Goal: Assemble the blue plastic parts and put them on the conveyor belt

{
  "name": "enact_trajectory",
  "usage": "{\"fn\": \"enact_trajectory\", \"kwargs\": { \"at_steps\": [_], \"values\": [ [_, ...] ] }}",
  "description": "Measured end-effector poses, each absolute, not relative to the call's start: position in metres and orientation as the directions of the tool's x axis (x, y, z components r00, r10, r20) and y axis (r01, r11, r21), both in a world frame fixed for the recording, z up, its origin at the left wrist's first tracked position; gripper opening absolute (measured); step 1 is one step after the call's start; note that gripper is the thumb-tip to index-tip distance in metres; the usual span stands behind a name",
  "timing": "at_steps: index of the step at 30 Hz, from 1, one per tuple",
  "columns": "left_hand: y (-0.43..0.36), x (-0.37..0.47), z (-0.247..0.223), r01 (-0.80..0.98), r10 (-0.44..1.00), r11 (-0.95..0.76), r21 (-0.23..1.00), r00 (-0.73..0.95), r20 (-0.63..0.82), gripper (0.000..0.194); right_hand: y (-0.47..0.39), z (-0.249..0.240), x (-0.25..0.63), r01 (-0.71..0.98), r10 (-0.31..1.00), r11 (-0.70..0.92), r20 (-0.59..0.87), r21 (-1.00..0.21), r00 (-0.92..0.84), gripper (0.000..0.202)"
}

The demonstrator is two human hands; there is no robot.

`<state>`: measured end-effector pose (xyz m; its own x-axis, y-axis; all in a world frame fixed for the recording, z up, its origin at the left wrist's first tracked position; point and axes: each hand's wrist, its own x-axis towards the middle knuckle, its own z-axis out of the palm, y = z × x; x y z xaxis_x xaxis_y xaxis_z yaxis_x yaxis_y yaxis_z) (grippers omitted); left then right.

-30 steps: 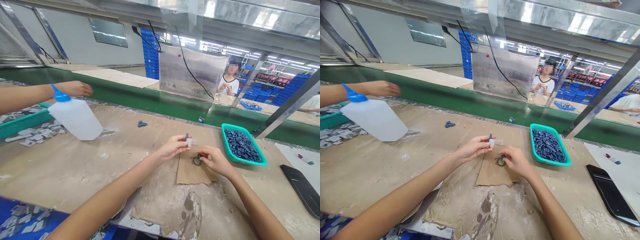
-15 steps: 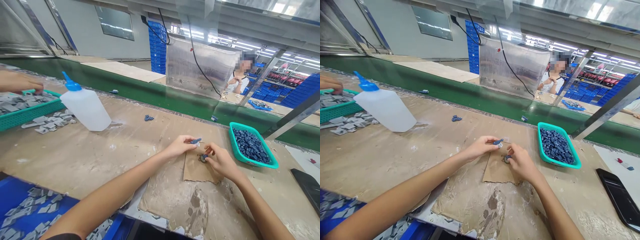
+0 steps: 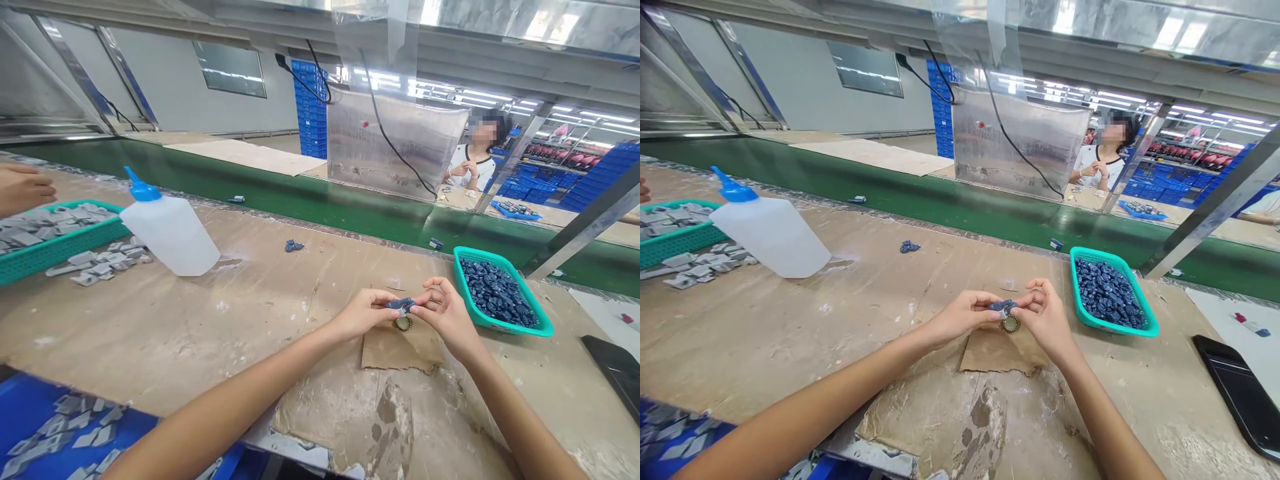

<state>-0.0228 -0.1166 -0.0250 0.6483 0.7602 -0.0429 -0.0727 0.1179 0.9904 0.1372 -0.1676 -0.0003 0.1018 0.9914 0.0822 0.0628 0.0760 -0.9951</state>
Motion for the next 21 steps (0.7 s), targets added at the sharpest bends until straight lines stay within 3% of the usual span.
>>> {"fn": "enact_trajectory", "kwargs": {
  "at_steps": [7,12,21],
  "values": [
    [-0.119,-0.023,-0.023,-0.069,0.791,0.0,0.998,0.61,0.042,0.024,-0.168,-0.007,0.133,0.046,0.984,0.114,0.119,-0.992,0.132,0.048],
    [-0.132,-0.023,-0.01,-0.084,0.796,-0.21,0.974,0.563,0.22,0.023,-0.174,-0.002,0.128,0.053,0.964,0.219,0.225,-0.974,0.14,0.036],
    [-0.149,-0.023,-0.004,0.102,0.722,-0.615,0.782,0.471,0.507,0.02,-0.19,0.013,0.127,0.042,0.941,0.327,0.33,-0.944,0.079,0.024]
  ]
}}
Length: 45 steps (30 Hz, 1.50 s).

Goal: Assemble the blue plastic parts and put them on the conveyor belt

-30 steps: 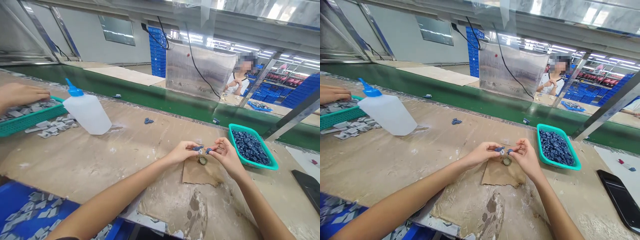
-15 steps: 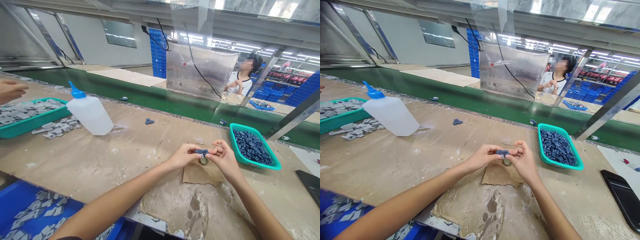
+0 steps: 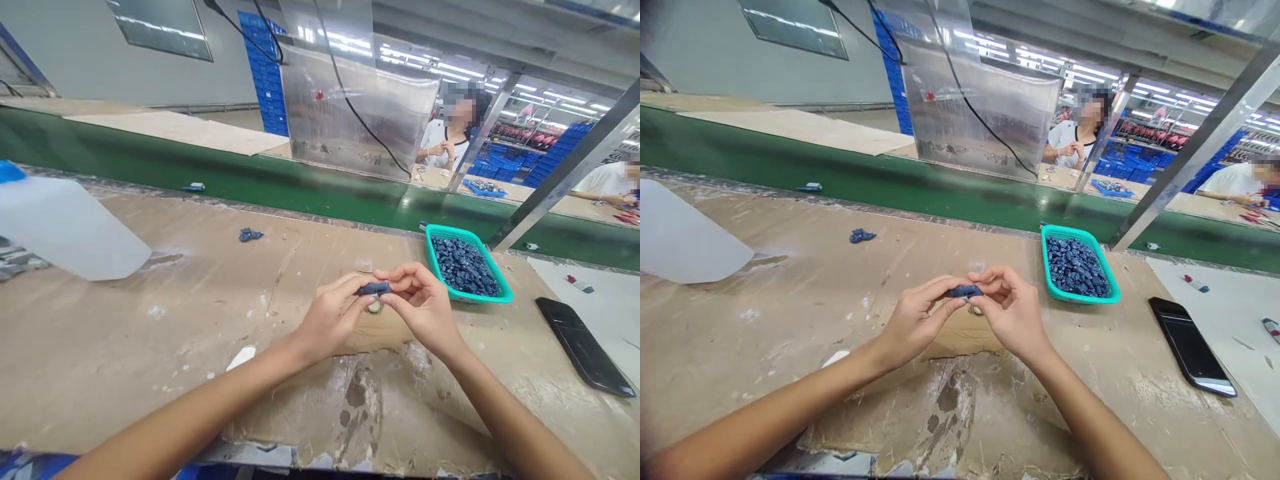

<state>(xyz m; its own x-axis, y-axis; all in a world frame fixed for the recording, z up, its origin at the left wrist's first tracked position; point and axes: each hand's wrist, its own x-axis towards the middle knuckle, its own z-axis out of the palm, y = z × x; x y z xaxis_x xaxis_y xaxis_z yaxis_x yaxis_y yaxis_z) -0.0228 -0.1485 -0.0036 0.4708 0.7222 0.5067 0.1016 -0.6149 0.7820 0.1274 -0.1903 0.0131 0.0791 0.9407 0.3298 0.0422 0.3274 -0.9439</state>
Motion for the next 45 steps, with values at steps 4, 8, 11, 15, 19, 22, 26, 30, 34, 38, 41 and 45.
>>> {"fn": "enact_trajectory", "kwargs": {
  "at_steps": [4,8,11,15,19,22,26,30,34,38,41,45],
  "values": [
    [-0.151,-0.017,-0.005,0.147,0.704,-0.654,0.742,0.477,0.527,0.021,-0.192,0.011,0.135,0.053,0.936,0.336,0.34,-0.94,0.087,0.026],
    [-0.154,-0.014,-0.003,0.145,0.653,-0.704,0.695,0.517,0.553,0.023,-0.195,0.009,0.14,0.024,0.934,0.344,0.345,-0.939,0.097,0.025],
    [-0.153,-0.014,-0.001,0.129,0.62,-0.734,0.666,0.526,0.582,0.025,-0.194,0.006,0.142,0.017,0.929,0.359,0.359,-0.933,0.09,0.026],
    [-0.145,-0.014,-0.002,0.149,0.695,-0.611,0.778,0.571,0.436,0.026,-0.185,0.002,0.146,0.131,0.943,0.323,0.33,-0.937,0.034,0.049],
    [-0.133,-0.014,-0.003,0.053,0.835,-0.278,0.959,0.506,0.215,0.031,-0.175,0.002,0.176,0.377,0.931,0.343,0.364,-0.86,-0.016,0.065],
    [-0.124,-0.019,-0.002,-0.06,0.899,-0.092,0.994,0.424,0.109,0.033,-0.169,-0.002,0.223,0.759,0.837,0.27,0.534,-0.592,0.119,0.045],
    [-0.114,-0.024,0.001,-0.157,0.934,0.039,0.987,0.356,0.02,0.029,-0.159,-0.017,0.284,0.962,0.765,0.016,0.623,-0.273,0.164,0.023],
    [-0.108,-0.024,0.003,-0.232,0.932,0.085,0.969,0.363,0.005,0.029,-0.158,-0.026,0.3,0.964,0.819,-0.099,0.53,-0.247,0.22,0.023],
    [-0.105,-0.026,0.001,-0.257,0.933,0.08,0.963,0.36,0.018,0.026,-0.162,-0.018,0.293,0.922,0.811,-0.233,0.461,-0.309,0.359,0.024],
    [-0.095,-0.029,0.0,-0.18,0.941,0.03,0.983,0.337,0.034,0.022,-0.164,-0.012,0.289,0.822,0.722,-0.333,0.435,-0.463,0.537,0.024],
    [-0.07,-0.026,0.007,-0.053,0.924,-0.03,0.998,0.38,0.048,0.021,-0.164,-0.013,0.287,0.775,0.656,-0.274,0.479,-0.57,0.584,0.026],
    [-0.006,-0.01,0.013,-0.003,0.92,-0.139,0.99,0.37,0.13,0.019,-0.165,-0.017,0.285,0.763,0.532,-0.042,0.632,-0.645,0.563,0.031]
  ]
}}
